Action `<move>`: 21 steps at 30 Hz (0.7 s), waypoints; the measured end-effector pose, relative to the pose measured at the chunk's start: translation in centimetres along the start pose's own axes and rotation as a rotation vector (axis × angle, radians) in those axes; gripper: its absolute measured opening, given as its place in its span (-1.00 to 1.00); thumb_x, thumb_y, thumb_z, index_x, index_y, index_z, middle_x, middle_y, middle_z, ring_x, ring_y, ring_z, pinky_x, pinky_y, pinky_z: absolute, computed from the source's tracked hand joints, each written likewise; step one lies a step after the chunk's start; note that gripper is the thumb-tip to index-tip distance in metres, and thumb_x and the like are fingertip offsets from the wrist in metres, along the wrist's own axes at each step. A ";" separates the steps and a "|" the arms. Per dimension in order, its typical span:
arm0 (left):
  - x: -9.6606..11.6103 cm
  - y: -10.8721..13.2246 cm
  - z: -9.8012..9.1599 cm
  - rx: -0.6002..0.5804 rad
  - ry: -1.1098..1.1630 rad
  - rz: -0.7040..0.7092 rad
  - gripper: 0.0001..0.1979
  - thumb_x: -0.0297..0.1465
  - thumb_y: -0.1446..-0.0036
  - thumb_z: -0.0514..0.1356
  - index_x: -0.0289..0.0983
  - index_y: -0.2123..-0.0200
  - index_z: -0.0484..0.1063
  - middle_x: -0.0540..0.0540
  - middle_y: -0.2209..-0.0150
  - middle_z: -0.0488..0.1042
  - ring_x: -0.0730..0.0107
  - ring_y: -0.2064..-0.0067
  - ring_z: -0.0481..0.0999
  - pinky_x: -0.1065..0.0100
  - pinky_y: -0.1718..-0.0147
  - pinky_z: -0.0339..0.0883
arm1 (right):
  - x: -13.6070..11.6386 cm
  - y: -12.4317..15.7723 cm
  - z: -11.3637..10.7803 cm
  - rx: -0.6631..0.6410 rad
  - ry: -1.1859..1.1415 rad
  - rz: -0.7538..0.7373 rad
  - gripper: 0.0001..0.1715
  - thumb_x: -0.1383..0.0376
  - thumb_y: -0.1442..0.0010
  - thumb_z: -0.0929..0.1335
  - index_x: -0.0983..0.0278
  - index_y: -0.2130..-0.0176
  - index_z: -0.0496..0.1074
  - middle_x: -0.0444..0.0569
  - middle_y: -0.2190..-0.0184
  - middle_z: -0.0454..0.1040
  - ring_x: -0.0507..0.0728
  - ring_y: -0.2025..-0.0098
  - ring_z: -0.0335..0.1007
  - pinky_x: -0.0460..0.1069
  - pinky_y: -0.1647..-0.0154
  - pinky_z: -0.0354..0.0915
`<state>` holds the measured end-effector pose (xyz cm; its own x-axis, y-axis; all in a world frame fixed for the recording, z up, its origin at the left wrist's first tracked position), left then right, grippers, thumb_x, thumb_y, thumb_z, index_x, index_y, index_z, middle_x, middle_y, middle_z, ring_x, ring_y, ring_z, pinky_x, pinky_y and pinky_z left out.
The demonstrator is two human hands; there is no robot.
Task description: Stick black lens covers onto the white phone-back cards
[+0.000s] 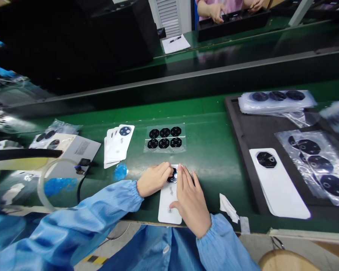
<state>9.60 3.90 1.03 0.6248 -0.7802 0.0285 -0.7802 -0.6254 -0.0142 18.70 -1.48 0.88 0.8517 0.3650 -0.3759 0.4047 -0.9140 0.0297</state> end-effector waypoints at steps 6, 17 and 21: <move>1.6 2.8 -0.9 0.125 0.090 0.013 -0.86 -0.51 -0.33 -0.04 -0.27 0.29 0.25 -0.08 0.36 0.40 0.31 0.34 0.42 0.34 0.47 0.22 | 0.0 0.0 -0.1 0.014 0.011 0.002 0.45 0.19 -0.03 0.51 0.49 -0.36 -0.57 0.33 -0.36 -0.07 0.33 -0.40 -0.16 0.25 -0.38 -0.08; 1.3 9.7 -2.9 0.457 0.370 -0.405 -0.81 -0.54 -0.29 -0.10 -0.24 0.35 0.20 -0.05 0.37 0.41 0.49 0.35 0.47 0.46 0.39 0.35 | 0.6 0.0 0.7 0.013 0.038 -0.011 0.36 0.19 -0.05 0.47 0.51 -0.37 -0.49 0.29 -0.37 -0.06 0.28 -0.41 -0.19 0.24 -0.38 -0.07; -6.7 14.7 -1.8 0.587 0.367 -0.833 -0.87 -0.39 -0.34 0.05 -0.33 0.20 0.33 -0.02 0.34 0.41 0.46 0.37 0.46 0.41 0.43 0.39 | 0.9 0.0 1.1 0.012 0.037 -0.018 0.32 0.17 -0.07 0.45 0.50 -0.37 -0.47 0.25 -0.38 -0.10 0.26 -0.42 -0.22 0.23 -0.39 -0.10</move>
<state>-6.09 0.01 2.47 0.8291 -0.1163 0.5469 0.0825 -0.9419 -0.3255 19.11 -1.34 -0.44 0.8563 0.3872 -0.3417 0.4159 -0.9093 0.0119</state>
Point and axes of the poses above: each hand's wrist, its own y-axis away from the middle knuckle, its own z-axis out of the palm, x = y × z, the point moved 7 cm from there along -y, towards the middle knuckle
